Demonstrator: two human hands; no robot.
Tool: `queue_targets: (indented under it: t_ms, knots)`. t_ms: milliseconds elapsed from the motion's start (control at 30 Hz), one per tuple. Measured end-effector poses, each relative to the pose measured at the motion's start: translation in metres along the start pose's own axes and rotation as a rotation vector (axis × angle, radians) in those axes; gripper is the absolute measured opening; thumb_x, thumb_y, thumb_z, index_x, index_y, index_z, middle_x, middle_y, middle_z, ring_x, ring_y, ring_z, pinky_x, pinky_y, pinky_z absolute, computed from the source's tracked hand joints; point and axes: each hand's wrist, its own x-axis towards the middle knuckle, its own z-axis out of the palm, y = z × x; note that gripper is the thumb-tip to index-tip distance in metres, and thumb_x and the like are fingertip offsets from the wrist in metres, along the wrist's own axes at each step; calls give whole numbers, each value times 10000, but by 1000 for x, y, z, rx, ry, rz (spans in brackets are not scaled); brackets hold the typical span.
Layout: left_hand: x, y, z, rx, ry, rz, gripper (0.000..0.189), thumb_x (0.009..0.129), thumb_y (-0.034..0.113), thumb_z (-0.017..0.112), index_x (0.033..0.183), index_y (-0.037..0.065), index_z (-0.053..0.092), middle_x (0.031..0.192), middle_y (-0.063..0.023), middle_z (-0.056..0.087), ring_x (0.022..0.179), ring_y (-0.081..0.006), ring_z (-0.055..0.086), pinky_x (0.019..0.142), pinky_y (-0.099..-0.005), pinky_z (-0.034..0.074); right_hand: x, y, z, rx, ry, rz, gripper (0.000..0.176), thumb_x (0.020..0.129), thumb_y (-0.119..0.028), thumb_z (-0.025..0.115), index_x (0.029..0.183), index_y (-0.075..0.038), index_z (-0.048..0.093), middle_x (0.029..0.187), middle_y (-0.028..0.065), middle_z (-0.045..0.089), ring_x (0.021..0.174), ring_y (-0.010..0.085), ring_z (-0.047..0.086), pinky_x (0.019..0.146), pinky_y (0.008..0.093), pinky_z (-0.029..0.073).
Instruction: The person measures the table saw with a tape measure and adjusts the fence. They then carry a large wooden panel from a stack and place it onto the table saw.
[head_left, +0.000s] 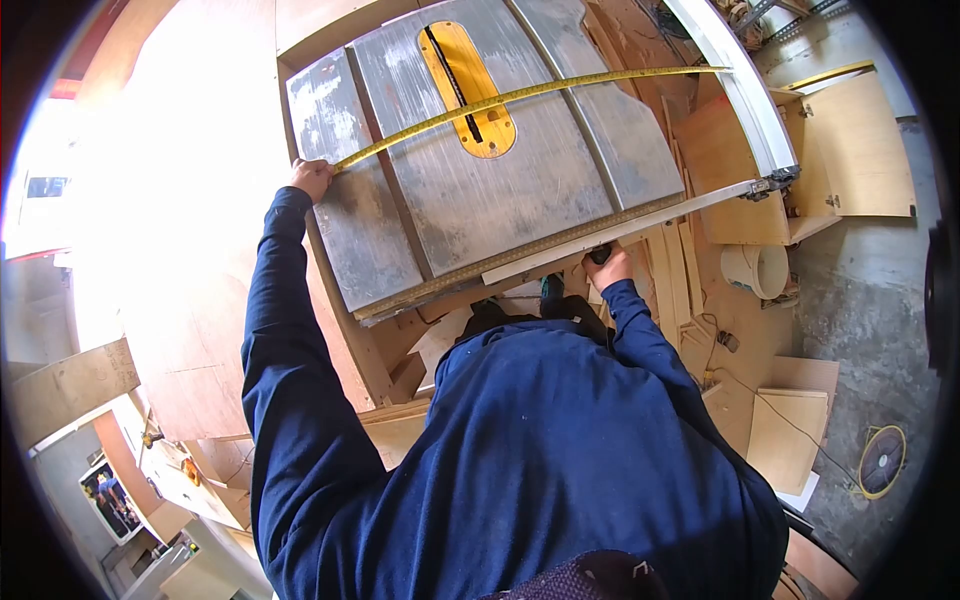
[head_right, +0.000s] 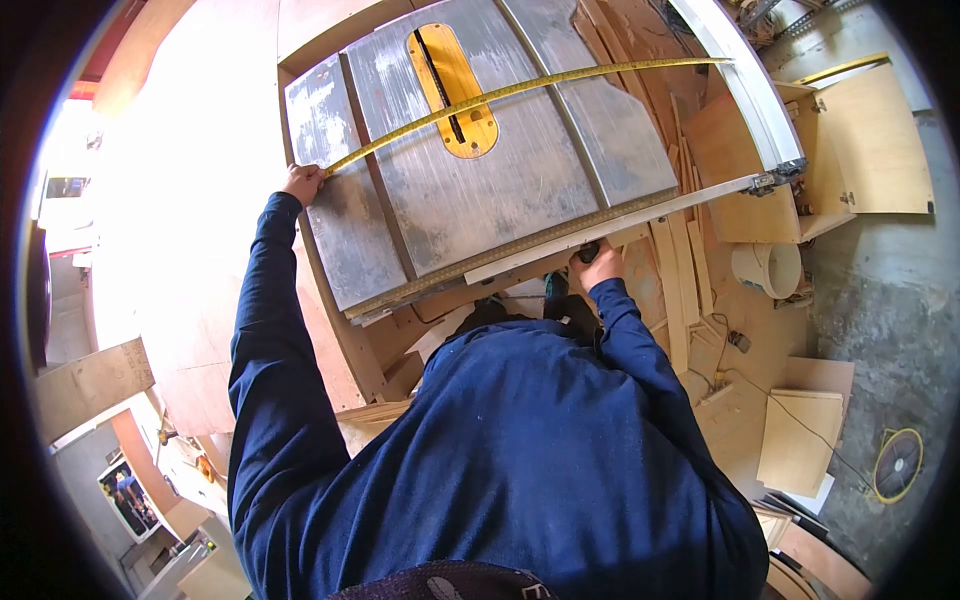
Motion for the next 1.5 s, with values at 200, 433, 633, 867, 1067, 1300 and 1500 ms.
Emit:
queue_targets:
  t_ms: [200,433,633,867,1067,1300,1500]
  knots:
    - [1,-4,2,2,5,-3,294,836,271,482,662,75,615,668,-142,570,827,-312,474,797,-415,396,1,0,-4,109,-82,8,345,595,-167,685,889,-14,589,779,147,635,724,294,624,645,354,498]
    - [-3,5,-3,5,-1,-10,297,834,263,471,666,65,615,690,-129,596,832,-308,483,802,-399,392,18,55,-13,1334,-252,526,362,719,-260,499,959,0,575,943,116,615,896,255,567,758,401,466]
    - [-4,5,0,-7,22,-39,293,839,257,469,670,62,606,695,-125,587,860,-296,459,811,-393,386,87,87,-21,1629,50,663,363,886,-300,443,1189,-102,480,1177,82,526,1054,264,508,925,442,388]
    - [-6,2,3,-30,40,-39,284,845,240,469,677,51,597,696,-140,563,860,-291,449,802,-394,385,99,115,-13,1563,168,575,364,887,-243,468,1206,-69,452,1239,99,486,1123,283,469,930,482,396]
    - [-14,11,4,-79,117,-62,230,838,184,483,687,41,583,687,-139,524,846,-284,463,766,-378,396,105,129,-14,1206,384,559,382,900,-269,425,1217,-57,441,1297,123,408,1159,280,425,1001,370,347]
    - [-13,5,7,-124,115,29,206,831,153,496,685,23,561,720,-128,478,719,-250,472,681,-358,398,135,217,39,1410,-25,726,302,878,-314,465,1024,-57,528,979,130,553,865,250,547,753,393,462]
    - [-34,24,14,-128,284,-16,157,835,155,519,748,39,579,682,-137,528,753,-292,503,691,-349,416,186,230,111,1165,-577,832,248,863,-296,501,944,-67,545,847,102,564,733,229,551,646,382,461]
